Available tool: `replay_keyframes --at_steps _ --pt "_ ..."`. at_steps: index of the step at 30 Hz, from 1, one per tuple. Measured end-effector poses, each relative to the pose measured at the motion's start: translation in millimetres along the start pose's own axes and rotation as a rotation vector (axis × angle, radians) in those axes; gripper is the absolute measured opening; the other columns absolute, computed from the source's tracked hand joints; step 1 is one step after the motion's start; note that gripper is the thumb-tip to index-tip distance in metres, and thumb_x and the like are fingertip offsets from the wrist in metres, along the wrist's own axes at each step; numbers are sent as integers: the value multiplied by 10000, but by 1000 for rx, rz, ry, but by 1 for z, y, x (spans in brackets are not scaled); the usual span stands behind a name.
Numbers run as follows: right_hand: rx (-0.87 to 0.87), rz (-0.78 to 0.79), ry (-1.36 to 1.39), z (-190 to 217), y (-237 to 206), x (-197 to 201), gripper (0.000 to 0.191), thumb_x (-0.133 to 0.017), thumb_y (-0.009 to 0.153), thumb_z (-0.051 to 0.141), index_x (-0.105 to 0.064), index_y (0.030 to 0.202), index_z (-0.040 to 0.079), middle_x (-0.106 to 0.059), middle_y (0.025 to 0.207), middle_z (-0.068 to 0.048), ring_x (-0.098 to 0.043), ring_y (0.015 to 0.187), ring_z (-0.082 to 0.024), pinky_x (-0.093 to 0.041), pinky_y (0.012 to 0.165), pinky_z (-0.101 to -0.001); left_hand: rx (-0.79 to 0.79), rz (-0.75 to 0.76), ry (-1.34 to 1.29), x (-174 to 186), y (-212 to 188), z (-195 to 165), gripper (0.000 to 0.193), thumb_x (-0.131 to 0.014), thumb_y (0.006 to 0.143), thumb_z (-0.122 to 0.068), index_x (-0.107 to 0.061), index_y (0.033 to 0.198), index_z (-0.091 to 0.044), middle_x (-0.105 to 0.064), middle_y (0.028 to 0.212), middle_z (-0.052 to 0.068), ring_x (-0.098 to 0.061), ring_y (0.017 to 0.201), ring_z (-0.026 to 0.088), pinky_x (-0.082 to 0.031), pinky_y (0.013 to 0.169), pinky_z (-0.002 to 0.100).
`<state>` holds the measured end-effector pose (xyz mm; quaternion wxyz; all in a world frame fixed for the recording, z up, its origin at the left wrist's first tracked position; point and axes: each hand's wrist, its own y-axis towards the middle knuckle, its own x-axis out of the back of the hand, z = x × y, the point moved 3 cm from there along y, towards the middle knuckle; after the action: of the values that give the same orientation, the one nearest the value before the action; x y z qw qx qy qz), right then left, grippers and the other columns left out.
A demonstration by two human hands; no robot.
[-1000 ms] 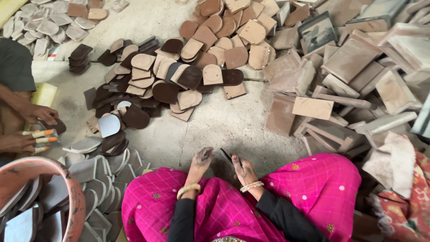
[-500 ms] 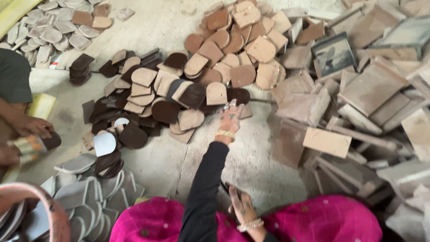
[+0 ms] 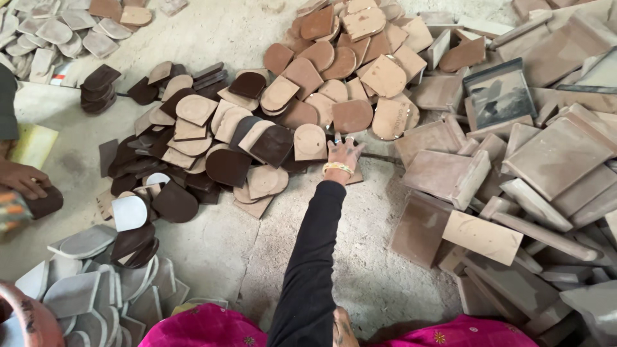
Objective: The person sits on the floor and sands small arch-shaped shoe components one at a time, rubbing a sanding block over each piece's surface, then places the finished piece into a large basin beside her. Other workers handle similar pieces nearby.
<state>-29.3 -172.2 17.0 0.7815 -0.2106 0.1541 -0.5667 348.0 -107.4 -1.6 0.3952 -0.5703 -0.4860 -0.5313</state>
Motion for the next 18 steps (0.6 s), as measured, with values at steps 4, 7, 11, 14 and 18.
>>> replay_keyframes --at_steps 4,7,11,14,18 --pt "8 22 -11 -3 4 -2 703 -429 982 604 -739 1266 41 -738 775 -181 -625 563 -199 -530 610 -349 -218 -6 87 3 -23 -11 575 -564 985 -128 -533 1504 -372 -485 1534 164 -443 1408 412 -274 1195 624" --pt "37 27 -15 -5 6 -4 701 -427 977 603 -740 1270 48 -750 782 -178 -618 558 -201 -531 609 -348 -282 247 166 17 -57 -30 836 -765 780 -223 -401 1524 -342 -344 1581 191 -352 1434 405 -179 1191 605" --pt "47 37 -41 -8 2 -9 699 -425 971 601 -740 1275 58 -766 791 -175 -608 550 -203 -531 607 -345 -234 392 48 38 -118 -44 979 -860 693 -331 -380 1546 -319 -367 1543 196 -357 1441 406 -193 1210 594" --pt "44 12 -75 -13 1 -9 668 -421 976 574 -737 1280 71 -760 779 -197 -584 549 -221 -525 611 -364 27 355 -70 30 -164 -20 946 -812 746 -479 -397 1556 -221 -459 1486 205 -463 1381 395 -275 1191 605" --pt "261 -81 -182 -19 10 -2 662 -408 1025 565 -746 1228 34 -725 798 -218 -647 672 -244 -529 691 -405 295 155 -96 9 -226 38 996 -757 773 -675 -397 1521 -124 -510 1410 242 -505 1325 421 -350 1125 609"
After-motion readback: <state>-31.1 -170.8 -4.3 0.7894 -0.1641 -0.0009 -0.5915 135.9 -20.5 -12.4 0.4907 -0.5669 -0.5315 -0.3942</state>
